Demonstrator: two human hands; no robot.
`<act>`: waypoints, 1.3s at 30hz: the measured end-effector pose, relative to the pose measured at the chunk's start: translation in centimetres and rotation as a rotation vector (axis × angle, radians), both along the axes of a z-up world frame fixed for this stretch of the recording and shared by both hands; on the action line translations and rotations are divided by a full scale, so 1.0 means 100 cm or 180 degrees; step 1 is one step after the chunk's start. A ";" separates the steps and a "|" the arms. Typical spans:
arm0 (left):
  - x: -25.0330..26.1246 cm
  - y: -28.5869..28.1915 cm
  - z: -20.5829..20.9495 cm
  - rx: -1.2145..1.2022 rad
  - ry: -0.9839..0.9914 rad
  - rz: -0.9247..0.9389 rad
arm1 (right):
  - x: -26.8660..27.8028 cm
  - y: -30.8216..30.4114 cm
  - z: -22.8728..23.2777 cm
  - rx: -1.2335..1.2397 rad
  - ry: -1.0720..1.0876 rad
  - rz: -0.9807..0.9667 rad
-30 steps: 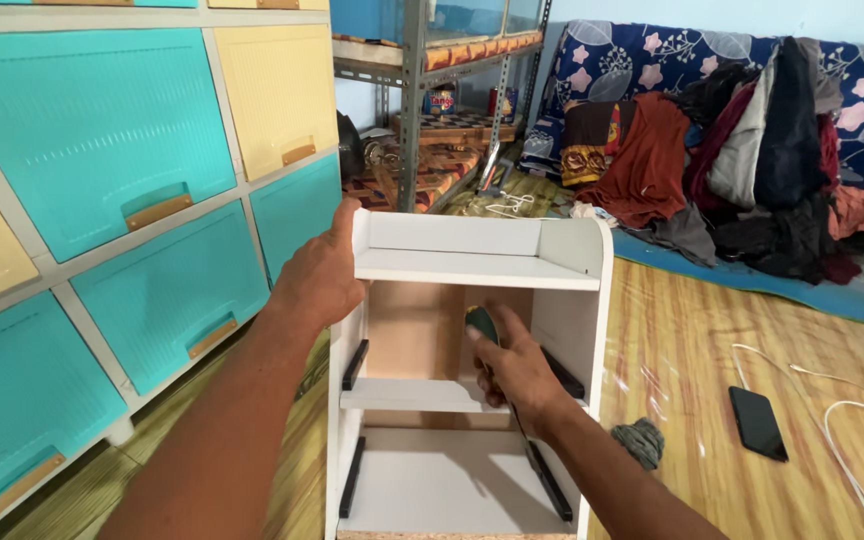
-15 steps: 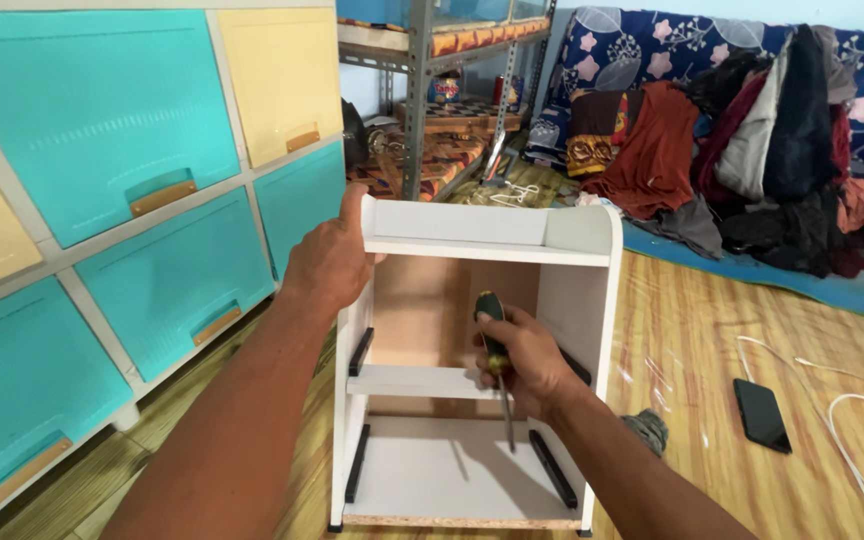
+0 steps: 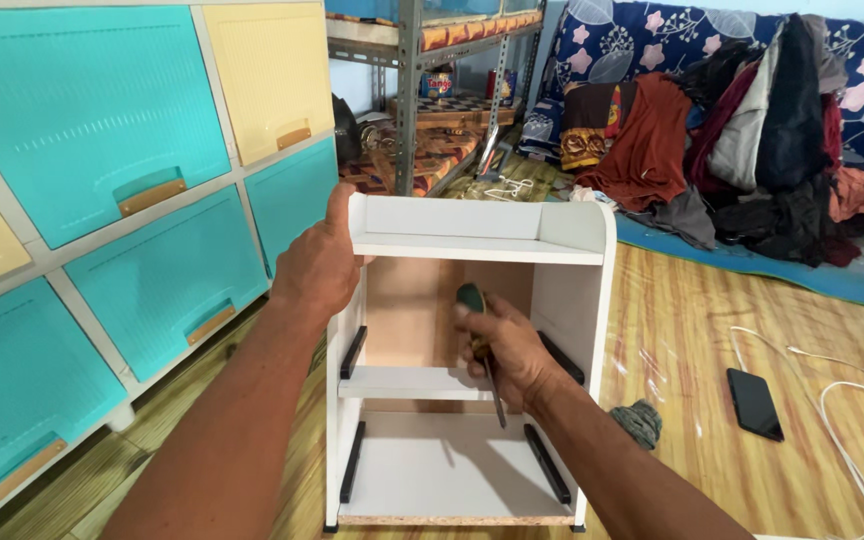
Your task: The person assembles a small white wooden cabinet using a screwdriver. They insert and tighten screws into the cabinet's joints, rotate the cabinet to access different sides, and wipe the surface with a cloth.
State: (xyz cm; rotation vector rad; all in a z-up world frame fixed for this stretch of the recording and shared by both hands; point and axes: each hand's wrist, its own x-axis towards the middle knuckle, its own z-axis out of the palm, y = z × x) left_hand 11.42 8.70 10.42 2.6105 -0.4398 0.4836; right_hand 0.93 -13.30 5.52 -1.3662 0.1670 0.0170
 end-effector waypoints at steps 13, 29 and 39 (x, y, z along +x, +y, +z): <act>-0.028 -0.001 0.008 -0.0063 0.0158 0.0111 | 0.004 0.008 0.032 0.0402 0.0287 -0.0200; -0.084 -0.071 -0.115 -0.1572 0.0052 -0.0817 | 0.004 0.005 0.014 0.0865 0.0316 -0.0506; -0.096 -0.079 -0.065 -0.1328 0.1106 -0.0996 | -0.012 0.009 0.024 0.0202 0.0038 -0.0270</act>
